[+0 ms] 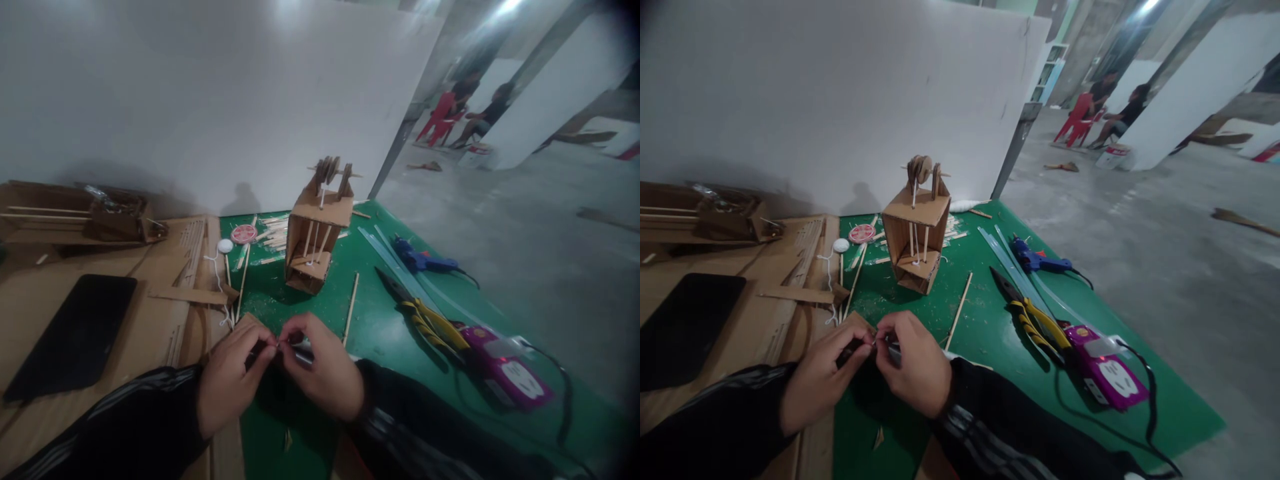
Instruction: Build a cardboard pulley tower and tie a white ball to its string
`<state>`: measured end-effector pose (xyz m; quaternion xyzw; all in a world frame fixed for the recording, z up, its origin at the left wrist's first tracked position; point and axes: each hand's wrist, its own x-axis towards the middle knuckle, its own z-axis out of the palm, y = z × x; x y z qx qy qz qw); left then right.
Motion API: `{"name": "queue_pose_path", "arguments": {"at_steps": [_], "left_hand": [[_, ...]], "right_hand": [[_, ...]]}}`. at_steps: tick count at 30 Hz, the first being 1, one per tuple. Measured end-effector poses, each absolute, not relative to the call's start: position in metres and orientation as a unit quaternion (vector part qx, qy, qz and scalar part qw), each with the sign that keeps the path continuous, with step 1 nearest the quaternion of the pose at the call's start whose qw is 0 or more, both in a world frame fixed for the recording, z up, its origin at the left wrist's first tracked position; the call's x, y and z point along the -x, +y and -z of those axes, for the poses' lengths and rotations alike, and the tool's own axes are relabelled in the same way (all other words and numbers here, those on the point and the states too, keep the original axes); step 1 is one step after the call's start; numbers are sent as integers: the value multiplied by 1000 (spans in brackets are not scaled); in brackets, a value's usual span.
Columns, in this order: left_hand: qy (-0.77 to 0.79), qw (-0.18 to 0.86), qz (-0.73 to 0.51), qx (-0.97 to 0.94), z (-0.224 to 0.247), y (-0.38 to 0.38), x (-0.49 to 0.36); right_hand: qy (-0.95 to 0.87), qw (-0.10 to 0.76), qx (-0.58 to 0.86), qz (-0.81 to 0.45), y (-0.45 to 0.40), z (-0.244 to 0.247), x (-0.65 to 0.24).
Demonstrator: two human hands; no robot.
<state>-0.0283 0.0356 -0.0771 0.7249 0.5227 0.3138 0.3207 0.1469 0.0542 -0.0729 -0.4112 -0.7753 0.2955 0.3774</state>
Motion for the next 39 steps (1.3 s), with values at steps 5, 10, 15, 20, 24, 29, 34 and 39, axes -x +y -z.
{"name": "queue_pose_path", "arguments": {"at_steps": [5, 10, 15, 20, 24, 29, 34, 39], "left_hand": [[546, 427, -318, -647, 81, 38, 29], [544, 440, -346, -625, 82, 39, 30], [545, 458, -352, -608, 84, 41, 31], [565, 439, -355, -602, 84, 40, 30], [575, 438, -345, -599, 83, 39, 28], [578, 432, -329, -609, 85, 40, 29], [571, 427, -325, -621, 82, 38, 29], [565, 422, -323, -632, 79, 37, 29]], "right_hand": [[-797, 360, 393, -284, 58, 68, -149], [-823, 365, 355, -249, 59, 66, -149], [-848, 355, 340, -198, 61, 68, -149], [-859, 349, 341, -157, 61, 69, -149], [-861, 342, 348, -144, 60, 70, -149], [-851, 345, 361, -161, 61, 70, -148], [-835, 354, 379, -185, 60, 67, -148], [-820, 364, 391, -205, 60, 68, -149]]}}
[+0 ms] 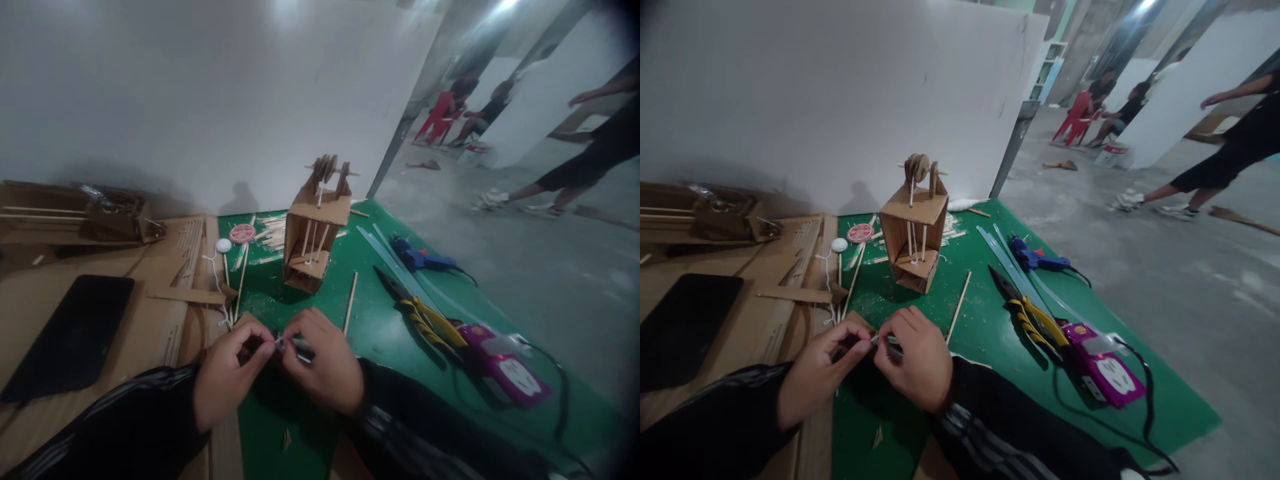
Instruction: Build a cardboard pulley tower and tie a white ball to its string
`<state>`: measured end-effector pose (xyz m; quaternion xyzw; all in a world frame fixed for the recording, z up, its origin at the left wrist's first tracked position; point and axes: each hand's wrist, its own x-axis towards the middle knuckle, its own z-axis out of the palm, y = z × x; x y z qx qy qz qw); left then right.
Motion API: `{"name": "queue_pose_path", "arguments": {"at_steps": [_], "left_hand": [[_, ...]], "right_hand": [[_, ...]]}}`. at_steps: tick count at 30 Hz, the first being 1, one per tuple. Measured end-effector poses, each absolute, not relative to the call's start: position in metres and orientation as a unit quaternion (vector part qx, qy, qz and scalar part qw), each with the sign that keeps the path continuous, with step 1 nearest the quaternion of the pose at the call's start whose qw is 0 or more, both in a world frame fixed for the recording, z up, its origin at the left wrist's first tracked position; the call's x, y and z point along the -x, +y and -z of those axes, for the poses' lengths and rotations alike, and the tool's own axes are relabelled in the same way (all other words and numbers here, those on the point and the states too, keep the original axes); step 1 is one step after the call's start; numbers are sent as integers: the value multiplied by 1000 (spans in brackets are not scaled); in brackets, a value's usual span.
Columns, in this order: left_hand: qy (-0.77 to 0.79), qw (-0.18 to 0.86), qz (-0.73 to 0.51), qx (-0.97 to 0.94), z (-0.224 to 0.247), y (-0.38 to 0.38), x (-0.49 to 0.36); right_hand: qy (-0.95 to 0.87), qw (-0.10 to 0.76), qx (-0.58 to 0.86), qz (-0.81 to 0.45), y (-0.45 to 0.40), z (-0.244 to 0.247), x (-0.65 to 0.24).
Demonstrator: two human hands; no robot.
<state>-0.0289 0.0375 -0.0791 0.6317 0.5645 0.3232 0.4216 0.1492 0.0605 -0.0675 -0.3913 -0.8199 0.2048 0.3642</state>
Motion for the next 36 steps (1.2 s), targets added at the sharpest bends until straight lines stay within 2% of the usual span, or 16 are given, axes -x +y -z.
{"name": "queue_pose_path", "arguments": {"at_steps": [4, 11, 15, 25, 31, 36], "left_hand": [[560, 420, -329, -634, 80, 37, 29], [524, 449, -338, -640, 82, 36, 30], [512, 442, -336, -655, 78, 35, 30], [546, 372, -319, -680, 77, 35, 32], [574, 386, -279, -666, 80, 35, 32], [569, 395, -286, -663, 82, 36, 32]], "right_hand": [[-806, 367, 401, -233, 61, 68, -151], [-783, 354, 361, -363, 59, 65, -153], [-787, 323, 382, -362, 59, 63, -153], [-785, 312, 392, -364, 60, 65, -153], [-754, 312, 379, -437, 60, 67, -152], [-766, 298, 396, -410, 60, 63, -152]]}}
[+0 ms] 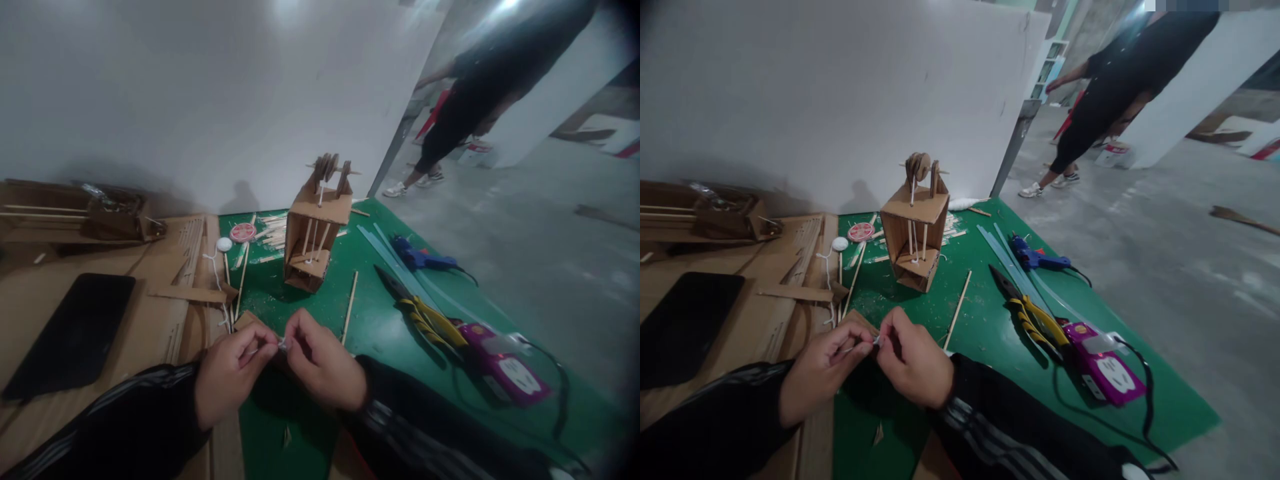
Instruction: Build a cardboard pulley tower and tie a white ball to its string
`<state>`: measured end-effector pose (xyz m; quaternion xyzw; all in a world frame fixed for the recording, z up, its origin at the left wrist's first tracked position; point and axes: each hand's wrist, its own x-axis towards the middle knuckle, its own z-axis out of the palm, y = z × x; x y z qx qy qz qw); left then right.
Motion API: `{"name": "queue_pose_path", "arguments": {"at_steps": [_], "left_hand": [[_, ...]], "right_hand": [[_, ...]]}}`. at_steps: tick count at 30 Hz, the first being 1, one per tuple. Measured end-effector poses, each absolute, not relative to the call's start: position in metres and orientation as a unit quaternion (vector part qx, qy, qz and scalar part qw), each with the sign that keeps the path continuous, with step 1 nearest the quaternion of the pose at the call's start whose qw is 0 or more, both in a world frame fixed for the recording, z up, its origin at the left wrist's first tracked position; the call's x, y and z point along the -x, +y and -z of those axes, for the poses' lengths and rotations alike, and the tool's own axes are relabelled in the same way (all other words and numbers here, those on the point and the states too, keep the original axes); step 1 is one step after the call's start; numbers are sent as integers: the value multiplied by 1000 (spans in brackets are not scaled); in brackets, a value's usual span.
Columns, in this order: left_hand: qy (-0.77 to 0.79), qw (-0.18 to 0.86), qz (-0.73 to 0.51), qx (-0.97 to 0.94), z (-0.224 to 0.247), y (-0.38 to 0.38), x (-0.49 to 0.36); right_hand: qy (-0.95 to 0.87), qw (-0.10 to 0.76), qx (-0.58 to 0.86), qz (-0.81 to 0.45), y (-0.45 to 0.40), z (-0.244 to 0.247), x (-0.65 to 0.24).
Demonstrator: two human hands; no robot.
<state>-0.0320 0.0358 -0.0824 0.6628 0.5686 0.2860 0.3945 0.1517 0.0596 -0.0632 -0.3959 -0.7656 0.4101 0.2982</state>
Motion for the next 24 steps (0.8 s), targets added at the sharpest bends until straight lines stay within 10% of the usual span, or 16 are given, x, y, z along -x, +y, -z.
{"name": "queue_pose_path", "arguments": {"at_steps": [24], "left_hand": [[566, 357, -298, -681, 84, 35, 33]], "right_hand": [[-825, 183, 445, -296, 62, 53, -157]]}}
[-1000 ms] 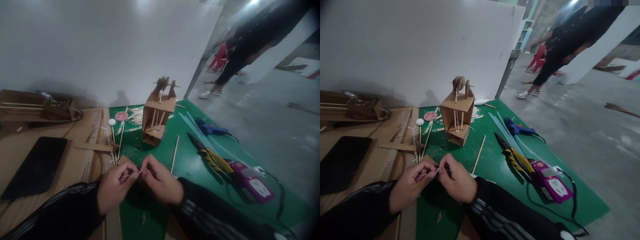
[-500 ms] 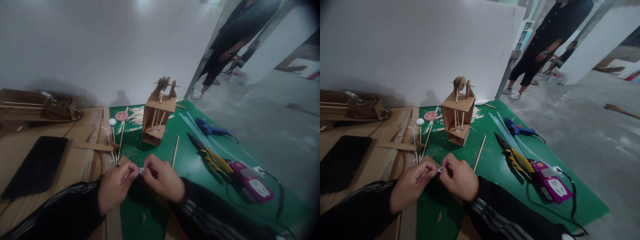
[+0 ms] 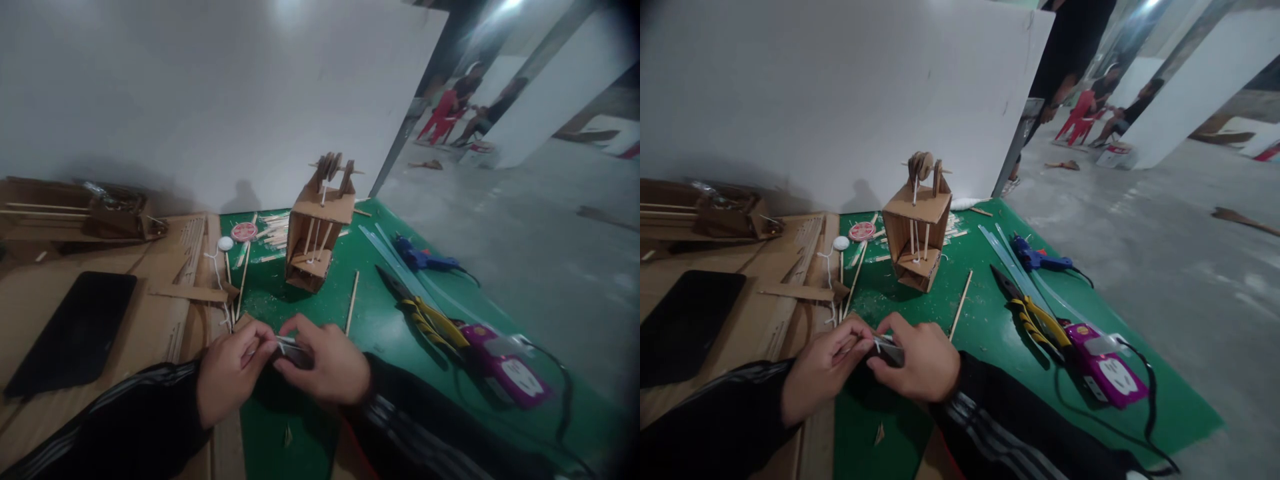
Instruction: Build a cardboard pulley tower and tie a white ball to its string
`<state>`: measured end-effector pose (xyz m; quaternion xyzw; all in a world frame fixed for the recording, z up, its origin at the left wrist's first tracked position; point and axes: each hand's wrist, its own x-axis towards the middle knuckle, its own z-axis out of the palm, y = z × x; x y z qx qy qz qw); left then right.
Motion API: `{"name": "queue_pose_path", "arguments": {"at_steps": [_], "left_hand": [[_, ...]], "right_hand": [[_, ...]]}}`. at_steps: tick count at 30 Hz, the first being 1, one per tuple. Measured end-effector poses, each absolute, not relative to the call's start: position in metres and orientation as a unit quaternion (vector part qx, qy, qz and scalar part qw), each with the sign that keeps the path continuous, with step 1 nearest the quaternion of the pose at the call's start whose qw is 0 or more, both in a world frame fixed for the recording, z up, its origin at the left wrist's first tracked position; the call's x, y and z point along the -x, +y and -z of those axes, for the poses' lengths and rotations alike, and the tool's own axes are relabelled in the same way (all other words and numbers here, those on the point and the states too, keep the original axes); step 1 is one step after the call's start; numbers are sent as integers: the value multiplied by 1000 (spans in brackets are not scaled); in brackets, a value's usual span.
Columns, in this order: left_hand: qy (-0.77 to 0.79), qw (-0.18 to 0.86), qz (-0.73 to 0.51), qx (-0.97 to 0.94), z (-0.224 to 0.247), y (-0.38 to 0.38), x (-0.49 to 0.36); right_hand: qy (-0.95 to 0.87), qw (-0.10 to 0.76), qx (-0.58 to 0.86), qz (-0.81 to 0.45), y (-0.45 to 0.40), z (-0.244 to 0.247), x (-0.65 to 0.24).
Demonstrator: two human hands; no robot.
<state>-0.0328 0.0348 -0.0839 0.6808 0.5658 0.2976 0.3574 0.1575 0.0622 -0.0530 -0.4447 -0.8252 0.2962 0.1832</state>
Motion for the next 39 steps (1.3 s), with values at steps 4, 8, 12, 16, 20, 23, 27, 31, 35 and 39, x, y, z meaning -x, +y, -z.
{"name": "queue_pose_path", "arguments": {"at_steps": [4, 8, 12, 16, 20, 23, 27, 31, 35, 39], "left_hand": [[571, 354, -295, -679, 81, 35, 33], [578, 344, -287, -682, 81, 35, 33], [585, 325, -257, -697, 82, 35, 33], [594, 315, -230, -704, 80, 36, 33], [597, 291, -216, -716, 75, 35, 32], [597, 275, -212, -723, 74, 35, 31], [601, 265, -208, -725, 73, 36, 31], [605, 259, -204, -725, 73, 36, 30], [610, 256, -202, -722, 72, 35, 29], [605, 251, -206, -727, 71, 34, 29]], "right_hand": [[-847, 189, 450, -212, 60, 61, -157], [-854, 229, 417, -212, 62, 64, -159], [-850, 245, 388, -257, 64, 61, -163], [-847, 249, 380, -274, 65, 60, -164], [-842, 245, 383, -290, 65, 60, -164], [-840, 249, 380, -297, 66, 59, -164], [-838, 249, 376, -307, 66, 59, -164], [-840, 240, 377, -308, 67, 59, -164], [-840, 231, 380, -310, 67, 60, -164], [-840, 225, 380, -316, 67, 60, -164]]}}
